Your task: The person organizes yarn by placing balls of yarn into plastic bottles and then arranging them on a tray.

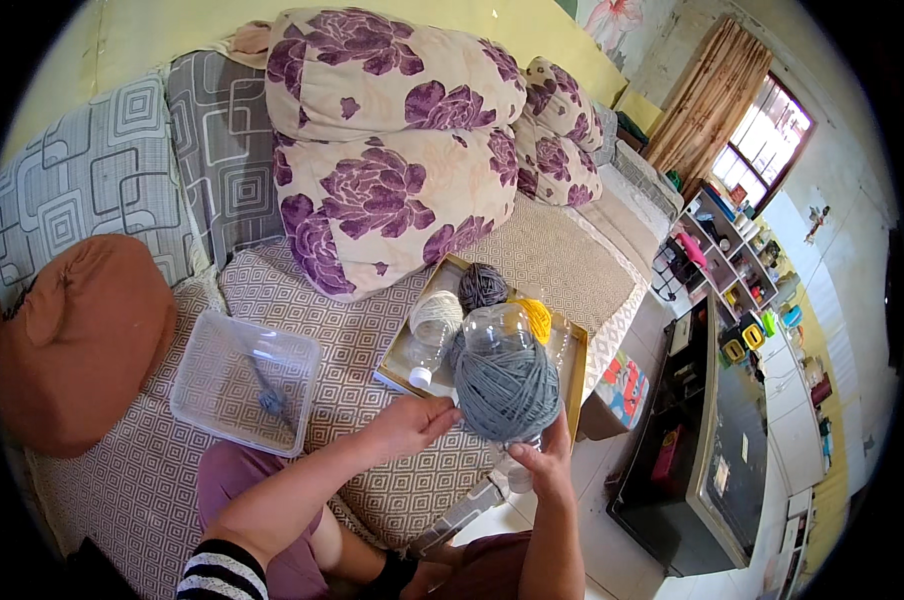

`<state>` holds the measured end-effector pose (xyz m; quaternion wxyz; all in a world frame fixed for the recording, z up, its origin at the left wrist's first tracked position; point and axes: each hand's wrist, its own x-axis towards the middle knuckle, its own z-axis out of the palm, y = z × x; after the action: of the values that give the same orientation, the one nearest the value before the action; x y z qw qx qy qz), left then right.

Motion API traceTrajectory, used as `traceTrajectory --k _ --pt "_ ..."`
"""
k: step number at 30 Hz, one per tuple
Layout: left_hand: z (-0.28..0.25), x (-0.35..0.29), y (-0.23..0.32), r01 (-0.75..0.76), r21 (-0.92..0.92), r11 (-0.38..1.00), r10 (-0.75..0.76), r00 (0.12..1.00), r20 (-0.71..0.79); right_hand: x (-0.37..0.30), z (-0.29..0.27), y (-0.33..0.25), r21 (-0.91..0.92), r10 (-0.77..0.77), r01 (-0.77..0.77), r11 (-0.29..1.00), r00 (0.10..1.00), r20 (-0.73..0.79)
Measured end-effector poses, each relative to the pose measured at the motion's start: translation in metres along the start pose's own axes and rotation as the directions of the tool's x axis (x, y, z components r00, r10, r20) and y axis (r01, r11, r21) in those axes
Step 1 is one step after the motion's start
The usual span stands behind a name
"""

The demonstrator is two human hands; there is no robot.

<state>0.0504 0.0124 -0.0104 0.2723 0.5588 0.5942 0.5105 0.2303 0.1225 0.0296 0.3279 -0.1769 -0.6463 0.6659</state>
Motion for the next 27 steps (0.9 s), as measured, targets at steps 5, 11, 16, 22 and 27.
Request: traceTrajectory --k 5,11,16,22,27 --pt "-0.007 -0.001 0.017 -0.07 0.104 0.992 0.035 0.951 0.307 -0.001 0.0 0.011 -0.362 -0.005 -0.016 0.932 0.998 -0.057" --pt "-0.032 0.0 0.024 -0.072 -0.057 0.996 0.078 0.992 0.103 -0.004 0.003 0.0 -0.745 0.351 -0.081 0.662 0.912 0.213" --pt "-0.055 0.003 0.012 0.119 -0.119 0.986 -0.136 0.98 -0.148 -0.008 -0.007 -0.005 -0.535 0.378 -0.106 0.838 0.819 0.431" --pt "-0.012 0.002 -0.009 0.063 -0.12 0.991 -0.07 0.996 -0.053 -0.001 -0.002 0.001 0.046 -0.002 -0.002 0.999 0.996 0.084" --pt "-0.002 -0.002 0.019 -0.089 0.069 0.994 0.071 0.971 0.229 0.003 -0.001 0.007 -0.125 -0.03 0.018 0.992 0.995 -0.091"
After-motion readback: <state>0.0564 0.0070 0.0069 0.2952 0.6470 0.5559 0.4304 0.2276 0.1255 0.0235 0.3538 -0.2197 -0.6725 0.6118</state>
